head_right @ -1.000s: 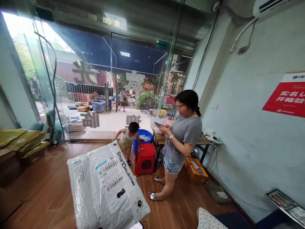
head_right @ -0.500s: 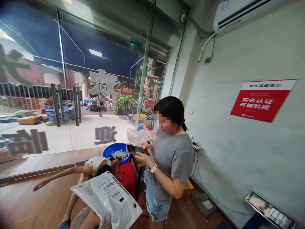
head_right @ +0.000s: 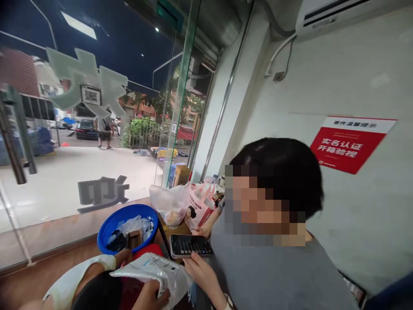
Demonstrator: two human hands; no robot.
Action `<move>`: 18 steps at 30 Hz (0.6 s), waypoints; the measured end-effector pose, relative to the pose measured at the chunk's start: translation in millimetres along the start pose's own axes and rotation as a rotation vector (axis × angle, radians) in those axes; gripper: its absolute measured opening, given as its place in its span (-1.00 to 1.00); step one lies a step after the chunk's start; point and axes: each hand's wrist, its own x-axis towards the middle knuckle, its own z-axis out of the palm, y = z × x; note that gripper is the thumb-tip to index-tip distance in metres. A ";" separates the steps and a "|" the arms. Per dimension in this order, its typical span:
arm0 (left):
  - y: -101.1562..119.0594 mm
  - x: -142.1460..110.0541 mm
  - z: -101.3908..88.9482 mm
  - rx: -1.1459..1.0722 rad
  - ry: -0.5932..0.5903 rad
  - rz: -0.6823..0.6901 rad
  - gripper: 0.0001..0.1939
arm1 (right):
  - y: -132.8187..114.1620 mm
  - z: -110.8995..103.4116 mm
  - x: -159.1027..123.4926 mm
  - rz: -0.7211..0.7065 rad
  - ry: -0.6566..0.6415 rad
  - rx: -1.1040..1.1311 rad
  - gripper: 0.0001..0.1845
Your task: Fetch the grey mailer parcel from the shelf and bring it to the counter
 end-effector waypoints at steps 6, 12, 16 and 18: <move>-13.1 119.0 9.4 -0.060 0.204 -0.039 -0.64 | 24.4 24.3 -17.6 -0.262 0.269 -0.653 -0.52; -56.2 199.7 37.8 -0.236 0.426 -0.120 -0.54 | 57.8 70.9 88.0 -0.172 0.682 -1.053 -0.69; -105.5 227.0 56.4 -0.229 0.602 -0.362 -0.50 | 92.2 69.4 144.6 0.120 0.344 -0.369 -0.71; -128.5 230.2 65.4 -0.190 0.650 -0.482 -0.49 | 102.8 68.2 144.1 0.262 0.194 0.029 -0.66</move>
